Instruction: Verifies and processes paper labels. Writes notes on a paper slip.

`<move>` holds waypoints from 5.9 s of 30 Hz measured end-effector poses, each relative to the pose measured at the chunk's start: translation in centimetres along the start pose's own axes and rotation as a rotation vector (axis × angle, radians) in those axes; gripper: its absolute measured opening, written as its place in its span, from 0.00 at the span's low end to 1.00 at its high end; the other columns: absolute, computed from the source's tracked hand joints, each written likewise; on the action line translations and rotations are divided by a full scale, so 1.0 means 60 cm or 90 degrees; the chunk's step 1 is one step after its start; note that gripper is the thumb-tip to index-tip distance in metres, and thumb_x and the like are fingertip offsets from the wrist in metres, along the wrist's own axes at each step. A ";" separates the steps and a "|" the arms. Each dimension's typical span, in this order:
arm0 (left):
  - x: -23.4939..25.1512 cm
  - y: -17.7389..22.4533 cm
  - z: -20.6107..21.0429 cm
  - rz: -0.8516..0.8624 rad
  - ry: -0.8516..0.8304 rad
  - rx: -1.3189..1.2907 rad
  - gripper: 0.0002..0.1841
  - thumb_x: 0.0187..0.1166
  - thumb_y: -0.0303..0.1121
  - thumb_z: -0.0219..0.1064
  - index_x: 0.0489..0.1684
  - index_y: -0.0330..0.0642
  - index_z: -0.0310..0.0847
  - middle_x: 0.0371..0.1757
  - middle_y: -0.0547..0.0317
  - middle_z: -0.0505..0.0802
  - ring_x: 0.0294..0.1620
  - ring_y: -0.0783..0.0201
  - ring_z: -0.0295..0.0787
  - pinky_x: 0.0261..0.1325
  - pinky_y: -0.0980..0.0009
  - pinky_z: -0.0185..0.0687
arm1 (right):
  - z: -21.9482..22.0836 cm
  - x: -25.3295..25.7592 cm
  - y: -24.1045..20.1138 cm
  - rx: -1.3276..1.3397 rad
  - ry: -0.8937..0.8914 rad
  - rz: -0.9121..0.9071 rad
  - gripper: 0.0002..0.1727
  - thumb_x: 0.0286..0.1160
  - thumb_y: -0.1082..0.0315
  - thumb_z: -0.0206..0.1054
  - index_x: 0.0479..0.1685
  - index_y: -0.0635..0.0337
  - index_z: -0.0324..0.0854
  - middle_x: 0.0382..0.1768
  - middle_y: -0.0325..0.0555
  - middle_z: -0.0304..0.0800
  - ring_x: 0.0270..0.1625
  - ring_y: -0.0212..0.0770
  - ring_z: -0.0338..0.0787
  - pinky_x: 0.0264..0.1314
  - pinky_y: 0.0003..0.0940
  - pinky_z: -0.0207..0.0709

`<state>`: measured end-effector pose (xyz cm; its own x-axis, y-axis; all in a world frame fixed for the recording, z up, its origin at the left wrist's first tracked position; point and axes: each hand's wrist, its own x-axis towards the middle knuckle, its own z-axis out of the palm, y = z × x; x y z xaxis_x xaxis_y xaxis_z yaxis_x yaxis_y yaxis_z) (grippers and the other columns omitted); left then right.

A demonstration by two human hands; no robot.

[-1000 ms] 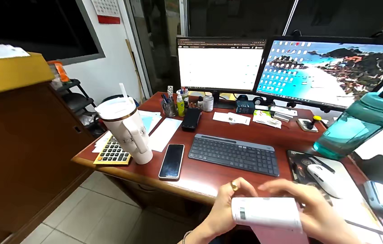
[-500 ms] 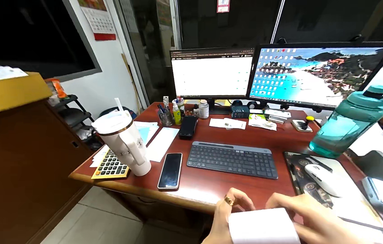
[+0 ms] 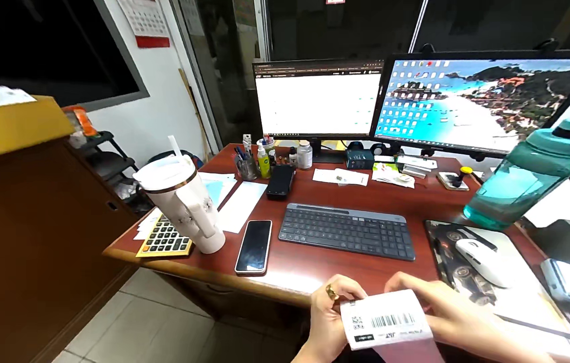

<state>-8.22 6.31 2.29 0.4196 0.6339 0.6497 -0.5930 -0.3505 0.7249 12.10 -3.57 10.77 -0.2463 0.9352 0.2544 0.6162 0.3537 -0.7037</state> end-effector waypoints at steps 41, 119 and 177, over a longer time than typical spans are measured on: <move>0.063 -0.100 -0.195 -0.110 0.273 0.444 0.10 0.69 0.18 0.68 0.47 0.32 0.84 0.41 0.57 0.96 0.44 0.70 0.94 0.52 0.72 0.90 | -0.098 -0.161 0.343 -0.517 0.400 0.288 0.27 0.81 0.49 0.58 0.70 0.55 0.84 0.74 0.75 0.77 0.74 0.80 0.77 0.71 0.78 0.66; 0.061 -0.097 -0.190 -0.107 0.289 0.445 0.10 0.68 0.19 0.69 0.45 0.33 0.84 0.40 0.59 0.96 0.41 0.72 0.94 0.49 0.74 0.90 | -0.095 -0.162 0.329 -0.542 0.394 0.260 0.27 0.77 0.51 0.54 0.63 0.58 0.87 0.69 0.71 0.82 0.69 0.80 0.80 0.63 0.76 0.71; 0.060 -0.096 -0.189 -0.112 0.293 0.453 0.09 0.68 0.19 0.70 0.45 0.33 0.84 0.40 0.58 0.96 0.41 0.71 0.94 0.49 0.73 0.91 | -0.096 -0.161 0.330 -0.543 0.386 0.258 0.28 0.79 0.49 0.53 0.64 0.57 0.86 0.70 0.70 0.82 0.71 0.78 0.80 0.67 0.74 0.70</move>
<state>-11.09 18.45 -2.12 0.0540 0.8820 0.4681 0.0896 -0.4712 0.8775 30.97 -5.48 -1.80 0.3499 0.7551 0.5544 0.9364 -0.3000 -0.1823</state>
